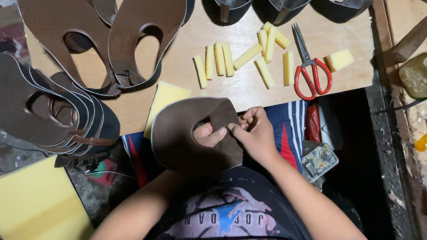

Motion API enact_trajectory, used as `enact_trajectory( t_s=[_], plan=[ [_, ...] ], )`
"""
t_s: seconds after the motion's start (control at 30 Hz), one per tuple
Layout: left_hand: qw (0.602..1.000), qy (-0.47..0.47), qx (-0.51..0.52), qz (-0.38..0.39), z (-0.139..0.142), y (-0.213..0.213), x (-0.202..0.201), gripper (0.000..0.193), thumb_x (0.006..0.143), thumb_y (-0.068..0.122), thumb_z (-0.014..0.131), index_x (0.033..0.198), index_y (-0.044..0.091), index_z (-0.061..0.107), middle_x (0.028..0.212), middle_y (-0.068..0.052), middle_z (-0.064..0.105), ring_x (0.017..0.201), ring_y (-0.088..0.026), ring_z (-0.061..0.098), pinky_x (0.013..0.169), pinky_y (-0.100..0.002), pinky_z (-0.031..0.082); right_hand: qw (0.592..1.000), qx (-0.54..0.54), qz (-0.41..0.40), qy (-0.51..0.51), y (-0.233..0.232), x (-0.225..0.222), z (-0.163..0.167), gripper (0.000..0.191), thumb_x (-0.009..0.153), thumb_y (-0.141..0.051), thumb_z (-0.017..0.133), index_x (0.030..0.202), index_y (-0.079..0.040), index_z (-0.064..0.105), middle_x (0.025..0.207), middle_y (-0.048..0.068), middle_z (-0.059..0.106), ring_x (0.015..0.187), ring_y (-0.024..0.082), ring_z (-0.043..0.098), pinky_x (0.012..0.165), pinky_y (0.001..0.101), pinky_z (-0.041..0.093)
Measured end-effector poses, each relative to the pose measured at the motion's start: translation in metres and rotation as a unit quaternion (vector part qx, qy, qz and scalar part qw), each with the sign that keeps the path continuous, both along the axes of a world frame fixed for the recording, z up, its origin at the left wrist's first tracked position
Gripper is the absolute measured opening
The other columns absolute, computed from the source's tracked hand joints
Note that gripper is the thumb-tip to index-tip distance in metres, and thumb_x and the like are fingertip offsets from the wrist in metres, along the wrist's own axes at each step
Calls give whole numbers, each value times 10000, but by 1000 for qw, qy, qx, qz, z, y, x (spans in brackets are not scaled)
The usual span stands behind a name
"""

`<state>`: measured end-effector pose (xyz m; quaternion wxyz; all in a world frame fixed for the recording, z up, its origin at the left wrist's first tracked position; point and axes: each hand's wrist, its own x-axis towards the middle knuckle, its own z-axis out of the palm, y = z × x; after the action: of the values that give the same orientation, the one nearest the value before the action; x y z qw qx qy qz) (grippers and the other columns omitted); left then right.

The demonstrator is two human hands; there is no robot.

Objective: The person cuts a yellow foam sheet into narrow strips using red-handled scissors, trimming pieces one at a time on a wooden workbench. They then pick up brown sandal sole pieces and press the cut foam strips into the underside of the soles, working on one sole at a time.

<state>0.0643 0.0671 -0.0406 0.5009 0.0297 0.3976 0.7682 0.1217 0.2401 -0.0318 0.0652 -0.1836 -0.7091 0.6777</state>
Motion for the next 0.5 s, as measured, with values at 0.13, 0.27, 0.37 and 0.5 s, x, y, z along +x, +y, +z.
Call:
enact_trajectory(
  t_s=[0.13, 0.27, 0.37, 0.5],
  plan=[
    [1000, 26, 11, 10, -1, -2, 0, 438, 1023, 144, 477, 1421, -26, 543, 1332, -93, 633, 1192, -162, 609, 1033, -328, 478, 997, -67, 23, -42, 3, -5, 8, 440, 832, -9, 740, 1192, -30, 488, 898, -18, 648, 792, 56, 608, 733, 230, 522],
    [998, 62, -8, 5, 0, 5, 2, 463, 1017, 144, 507, 1450, -19, 528, 1314, -75, 625, 1177, -146, 593, 1027, -323, 479, 996, -52, 27, -72, 2, -7, 14, 448, 830, 19, 750, 1210, 25, 514, 905, 13, 695, 814, 79, 636, 742, 238, 521],
    [999, 31, -3, 15, 8, 4, 2, 443, 1011, 150, 523, 1423, -12, 531, 1280, -69, 631, 1149, -139, 598, 1004, -314, 485, 998, -31, 52, -23, 1, -6, 13, 514, 867, 20, 745, 1303, 24, 473, 920, 10, 633, 849, 79, 592, 752, 230, 496],
    [984, 167, -68, 8, 22, -12, 7, 352, 1025, 169, 539, 1334, 1, 544, 1195, -54, 635, 1073, -124, 597, 943, -294, 492, 997, -43, 55, -38, 8, -6, 15, 576, 910, -13, 710, 1427, -9, 456, 924, 54, 594, 855, 113, 576, 770, 244, 490]
  ],
)
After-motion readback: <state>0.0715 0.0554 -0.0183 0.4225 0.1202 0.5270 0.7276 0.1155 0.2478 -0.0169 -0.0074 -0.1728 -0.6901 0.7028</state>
